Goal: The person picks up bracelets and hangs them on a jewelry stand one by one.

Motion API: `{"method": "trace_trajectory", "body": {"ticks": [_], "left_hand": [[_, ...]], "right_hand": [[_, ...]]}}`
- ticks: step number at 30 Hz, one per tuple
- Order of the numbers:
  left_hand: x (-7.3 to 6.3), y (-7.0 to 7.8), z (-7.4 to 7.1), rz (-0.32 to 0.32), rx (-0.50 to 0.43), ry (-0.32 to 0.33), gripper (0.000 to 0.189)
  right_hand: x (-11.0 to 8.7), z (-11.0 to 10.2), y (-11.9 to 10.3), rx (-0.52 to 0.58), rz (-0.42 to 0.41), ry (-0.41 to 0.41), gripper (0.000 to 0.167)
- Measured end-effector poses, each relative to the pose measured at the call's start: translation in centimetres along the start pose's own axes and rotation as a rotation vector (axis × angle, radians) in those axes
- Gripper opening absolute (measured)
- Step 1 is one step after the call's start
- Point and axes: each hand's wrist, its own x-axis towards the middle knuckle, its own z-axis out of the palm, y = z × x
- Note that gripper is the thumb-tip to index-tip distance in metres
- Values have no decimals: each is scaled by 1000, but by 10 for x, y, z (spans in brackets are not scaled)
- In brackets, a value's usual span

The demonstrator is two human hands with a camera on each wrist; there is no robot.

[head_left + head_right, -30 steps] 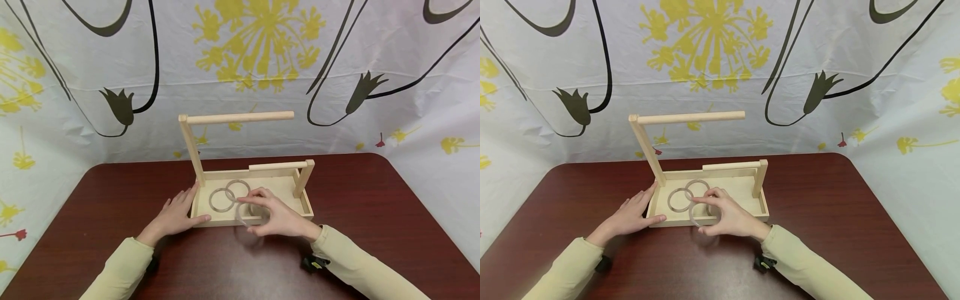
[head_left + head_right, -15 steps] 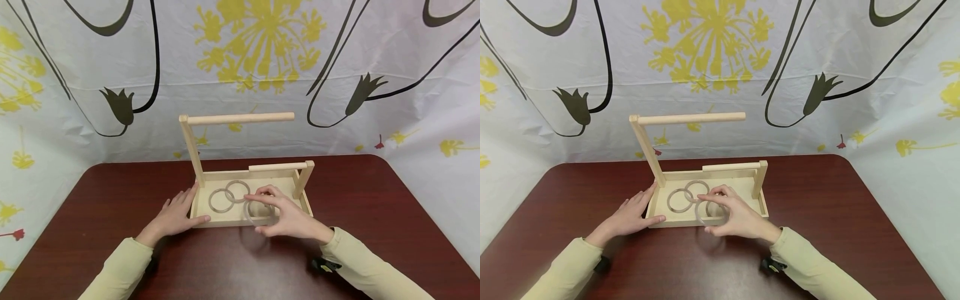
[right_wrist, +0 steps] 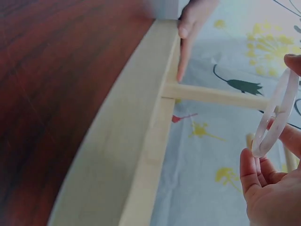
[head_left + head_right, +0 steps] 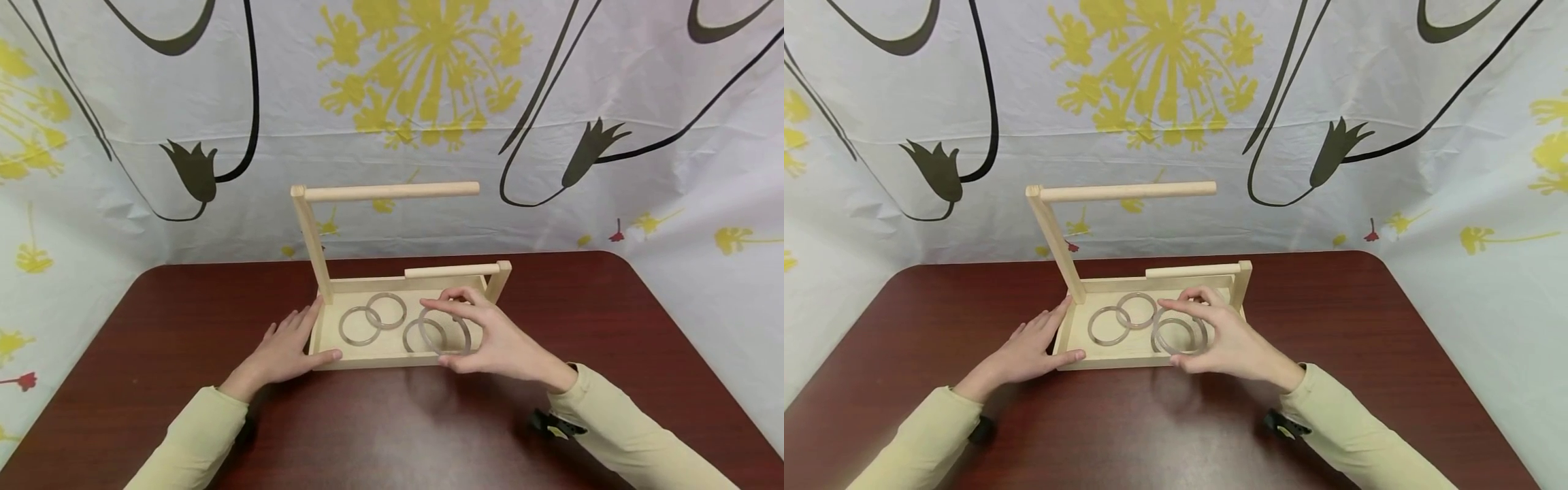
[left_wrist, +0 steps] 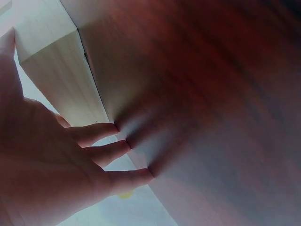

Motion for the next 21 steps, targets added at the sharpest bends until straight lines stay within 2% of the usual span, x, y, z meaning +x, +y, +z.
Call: {"method": "trace_trajectory", "body": {"ticks": [6,14,21], "left_hand": [[0,-1,0,-2,10,0,108],[1,-2,0,6,12,3,108],[1,-2,1,8,7,1,107]], "right_hand": [[2,-11,-2,-14,-45,42,72],[5,-21,-5,-13,-38,81,75],[11,-26,-5,-19,-49,135,71]]}}
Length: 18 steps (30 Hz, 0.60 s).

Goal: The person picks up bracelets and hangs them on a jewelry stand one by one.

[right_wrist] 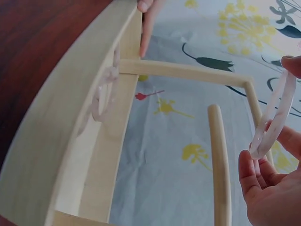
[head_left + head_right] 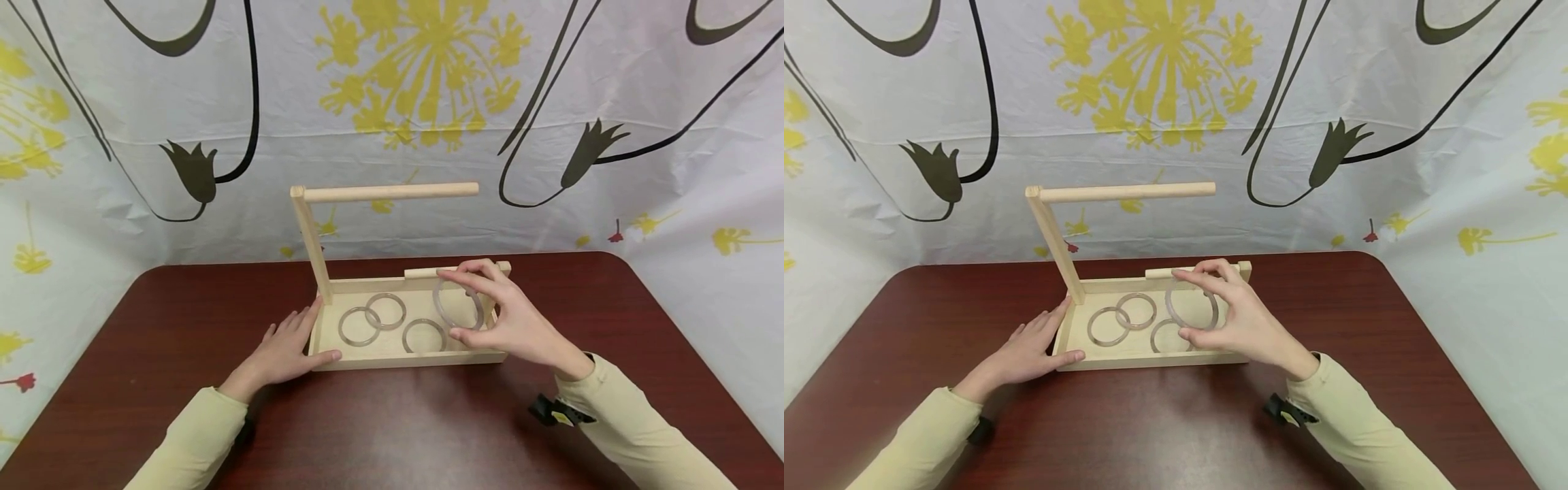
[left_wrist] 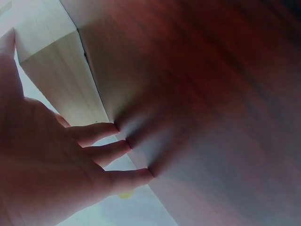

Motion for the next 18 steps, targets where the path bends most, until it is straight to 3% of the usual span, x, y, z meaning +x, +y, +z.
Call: {"method": "trace_trajectory", "body": {"ticks": [18], "left_hand": [[0,1,1,4,-5,-6,107]], "right_hand": [[17,-18,-3,1,46,127,66]]}}
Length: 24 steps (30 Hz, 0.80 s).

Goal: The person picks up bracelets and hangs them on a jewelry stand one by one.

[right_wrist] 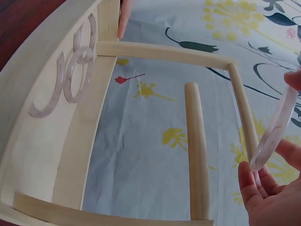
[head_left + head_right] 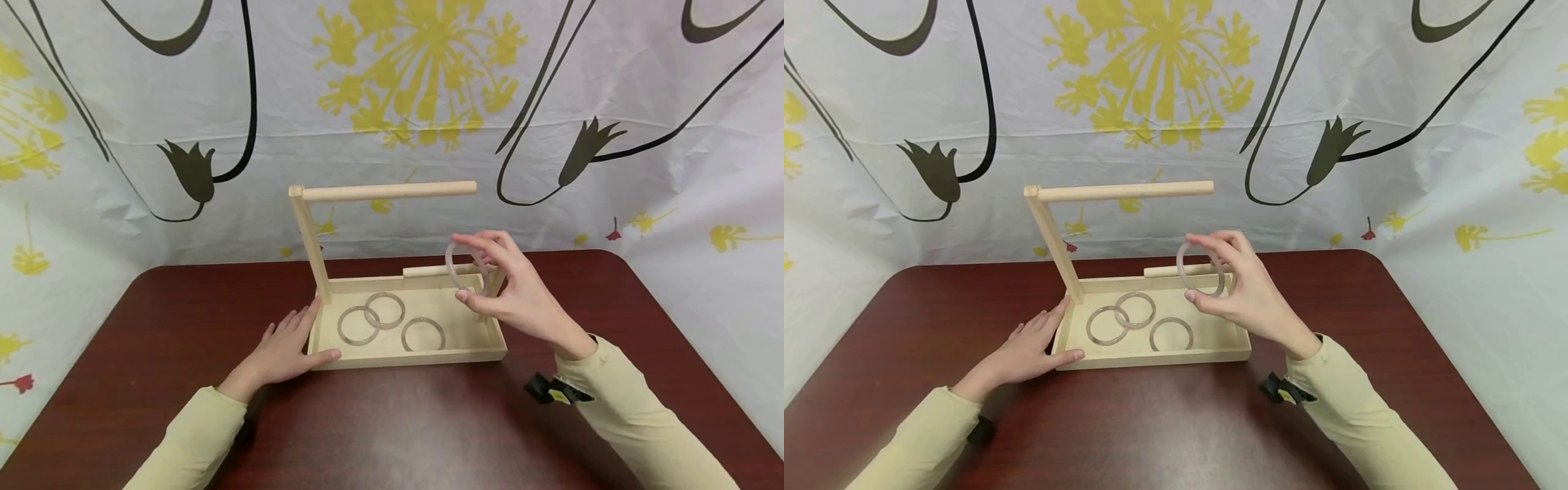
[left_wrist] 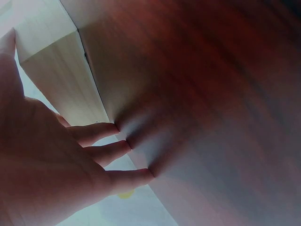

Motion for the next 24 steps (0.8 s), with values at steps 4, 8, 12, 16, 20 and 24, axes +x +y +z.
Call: {"method": "trace_trajectory", "body": {"ticks": [4,8,12,16,20,24], "left_hand": [[1,-1,-1,-2,0,-3,107],[1,0,-1,-1,-3,-2,107],[1,-1,-1,-1,-3,-2,107],[1,-1,-1,-1,-1,-1,107],[0,0,-1,1,3,3,106],[0,0,0,-2,0,1,106]], "right_hand": [[6,-3,1,-2,19,41,67],[11,-8,2,-10,53,61,67],[15,-11,3,-17,64,68,68],[18,-14,3,-23,60,80,67],[24,-16,2,16,67,105,68],[32,-17,-1,79,86,144,68]]}}
